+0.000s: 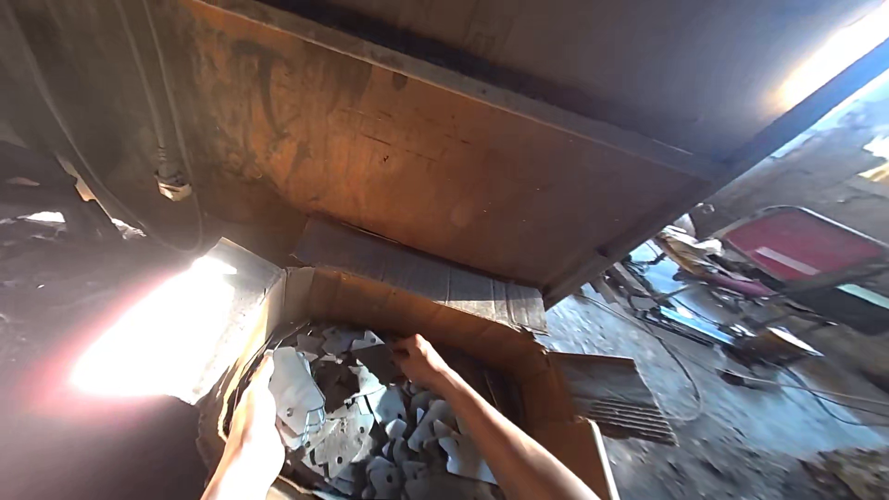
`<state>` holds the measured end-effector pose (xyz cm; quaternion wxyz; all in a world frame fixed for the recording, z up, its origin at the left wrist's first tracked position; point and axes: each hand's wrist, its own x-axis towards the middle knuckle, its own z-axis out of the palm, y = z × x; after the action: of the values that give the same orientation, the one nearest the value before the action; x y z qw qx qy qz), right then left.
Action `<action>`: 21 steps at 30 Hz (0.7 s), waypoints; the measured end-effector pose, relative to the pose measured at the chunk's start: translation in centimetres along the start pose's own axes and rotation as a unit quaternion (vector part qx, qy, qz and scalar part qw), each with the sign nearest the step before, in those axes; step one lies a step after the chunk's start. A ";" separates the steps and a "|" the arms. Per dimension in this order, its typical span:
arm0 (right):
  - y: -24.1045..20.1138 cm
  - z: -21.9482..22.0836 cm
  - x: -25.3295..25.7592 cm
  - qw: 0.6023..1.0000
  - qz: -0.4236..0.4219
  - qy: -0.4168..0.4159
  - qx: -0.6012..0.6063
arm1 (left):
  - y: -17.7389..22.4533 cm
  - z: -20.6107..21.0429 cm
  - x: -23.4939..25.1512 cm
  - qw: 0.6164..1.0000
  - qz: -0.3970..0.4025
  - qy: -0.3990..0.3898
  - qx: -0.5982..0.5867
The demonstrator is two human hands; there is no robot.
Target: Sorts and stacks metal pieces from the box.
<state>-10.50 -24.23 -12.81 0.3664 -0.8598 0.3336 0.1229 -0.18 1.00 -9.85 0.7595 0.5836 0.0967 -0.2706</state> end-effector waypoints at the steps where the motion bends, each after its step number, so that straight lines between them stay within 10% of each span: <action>1: 0.4 0.1 -0.2 0.997 -0.009 0.003 0.076 | -0.3 -0.1 0.1 1.000 0.004 0.004 0.003; 7: -0.8 -0.2 -3.0 0.901 -0.024 -0.046 0.431 | -0.7 -0.5 0.7 1.000 0.006 -0.024 0.011; 21: -2.5 -1.3 -5.1 0.819 -0.019 -0.111 0.563 | -0.3 -0.3 0.5 1.000 -0.022 -0.018 0.010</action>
<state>-12.67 -21.46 -8.20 0.8236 -0.4902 0.2853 0.0013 0.16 1.11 -10.40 0.7487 0.5844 0.0934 -0.2985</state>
